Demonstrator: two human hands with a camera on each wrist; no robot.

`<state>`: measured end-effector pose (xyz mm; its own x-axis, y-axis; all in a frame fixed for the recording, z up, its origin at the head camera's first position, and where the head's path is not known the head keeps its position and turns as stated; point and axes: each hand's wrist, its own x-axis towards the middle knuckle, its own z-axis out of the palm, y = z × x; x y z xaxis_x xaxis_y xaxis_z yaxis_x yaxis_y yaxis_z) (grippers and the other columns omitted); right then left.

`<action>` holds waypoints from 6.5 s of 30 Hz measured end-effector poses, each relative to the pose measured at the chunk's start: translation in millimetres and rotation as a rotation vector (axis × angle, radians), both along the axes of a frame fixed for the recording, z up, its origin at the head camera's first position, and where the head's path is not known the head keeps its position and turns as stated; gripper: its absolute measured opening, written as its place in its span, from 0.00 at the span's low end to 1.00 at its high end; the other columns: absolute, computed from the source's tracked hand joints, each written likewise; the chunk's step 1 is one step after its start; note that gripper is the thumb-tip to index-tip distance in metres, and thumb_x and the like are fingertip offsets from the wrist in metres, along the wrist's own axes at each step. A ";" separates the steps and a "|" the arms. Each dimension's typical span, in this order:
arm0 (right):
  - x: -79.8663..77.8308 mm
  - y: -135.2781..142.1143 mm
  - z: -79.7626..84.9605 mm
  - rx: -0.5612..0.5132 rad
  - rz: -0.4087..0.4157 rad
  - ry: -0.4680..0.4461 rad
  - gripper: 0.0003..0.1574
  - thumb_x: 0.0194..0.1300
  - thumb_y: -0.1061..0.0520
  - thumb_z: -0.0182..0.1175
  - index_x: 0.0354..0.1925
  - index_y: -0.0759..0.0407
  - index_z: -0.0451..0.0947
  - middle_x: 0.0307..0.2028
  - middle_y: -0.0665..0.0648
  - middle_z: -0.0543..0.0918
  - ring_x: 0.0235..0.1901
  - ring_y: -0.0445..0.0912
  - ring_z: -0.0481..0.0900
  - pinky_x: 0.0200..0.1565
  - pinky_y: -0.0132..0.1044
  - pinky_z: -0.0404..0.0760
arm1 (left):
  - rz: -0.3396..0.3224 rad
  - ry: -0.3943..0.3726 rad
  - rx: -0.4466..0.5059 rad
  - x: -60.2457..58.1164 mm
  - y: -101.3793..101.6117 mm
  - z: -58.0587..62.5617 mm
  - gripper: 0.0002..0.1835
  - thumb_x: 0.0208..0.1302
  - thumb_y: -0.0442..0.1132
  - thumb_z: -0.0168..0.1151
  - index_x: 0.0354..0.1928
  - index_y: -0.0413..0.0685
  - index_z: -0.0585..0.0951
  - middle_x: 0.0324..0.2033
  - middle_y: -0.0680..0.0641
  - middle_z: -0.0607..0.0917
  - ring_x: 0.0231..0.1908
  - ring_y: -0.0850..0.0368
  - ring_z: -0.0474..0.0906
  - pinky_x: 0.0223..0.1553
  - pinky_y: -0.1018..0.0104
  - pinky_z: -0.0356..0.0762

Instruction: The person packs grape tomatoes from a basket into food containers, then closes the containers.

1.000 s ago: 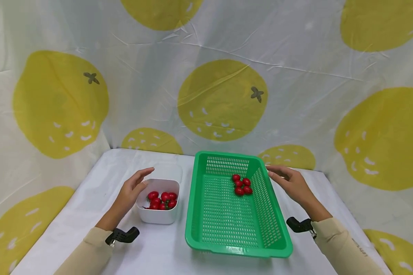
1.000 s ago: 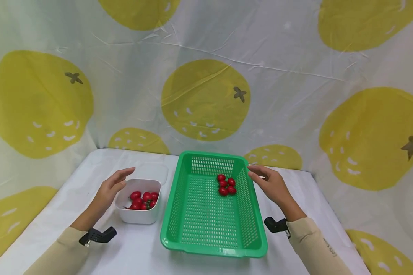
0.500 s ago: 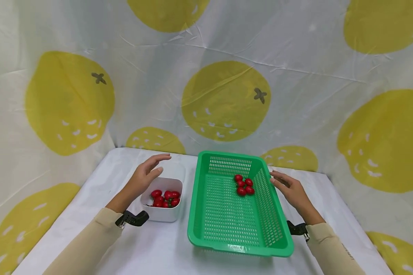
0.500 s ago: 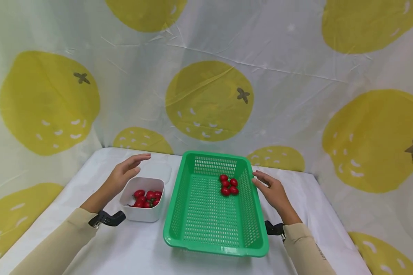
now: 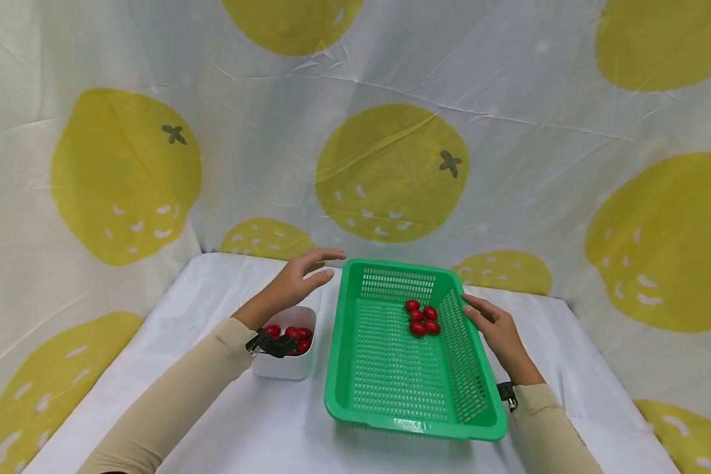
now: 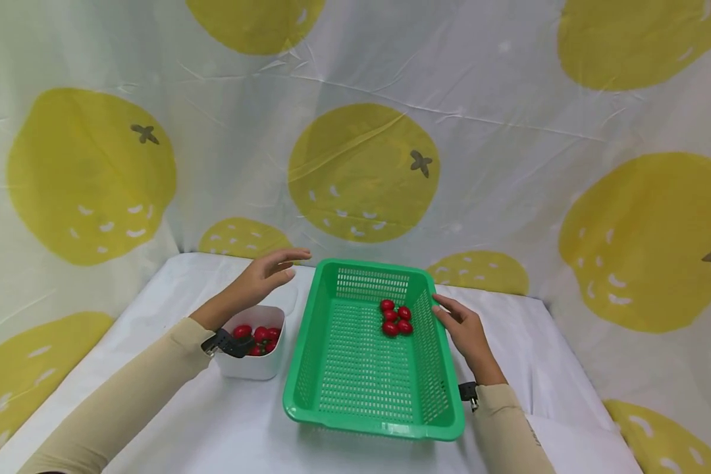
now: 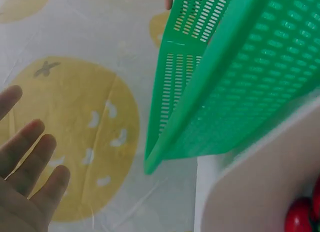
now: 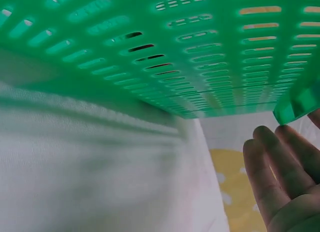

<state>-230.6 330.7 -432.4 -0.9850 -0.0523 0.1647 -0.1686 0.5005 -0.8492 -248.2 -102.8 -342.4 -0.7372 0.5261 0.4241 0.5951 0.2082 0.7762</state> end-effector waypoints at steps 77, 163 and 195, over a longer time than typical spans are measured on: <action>7.2 -22.2 -0.4 -0.449 -0.120 -0.065 0.29 0.69 0.50 0.58 0.64 0.59 0.71 0.43 0.45 0.86 0.34 0.43 0.85 0.32 0.37 0.84 | -0.182 -0.113 -0.597 -66.1 182.5 -73.8 0.07 0.61 0.33 0.65 0.40 0.49 0.87 0.36 0.56 0.86 0.39 0.67 0.79 0.42 0.77 0.75; 10.2 -25.0 5.0 -0.460 -0.136 -0.086 0.30 0.69 0.49 0.58 0.65 0.58 0.70 0.45 0.48 0.86 0.33 0.44 0.85 0.32 0.38 0.84 | -0.200 0.033 -0.599 -39.7 86.5 14.2 0.13 0.63 0.40 0.65 0.49 0.48 0.83 0.42 0.54 0.85 0.39 0.67 0.81 0.43 0.73 0.77; 10.1 -26.9 8.7 -0.459 -0.151 -0.072 0.30 0.69 0.50 0.58 0.65 0.61 0.70 0.41 0.46 0.87 0.29 0.43 0.84 0.29 0.36 0.83 | 0.019 -0.017 -0.661 9.3 -60.6 16.5 0.09 0.58 0.38 0.69 0.41 0.51 0.85 0.36 0.58 0.84 0.36 0.63 0.81 0.38 0.67 0.80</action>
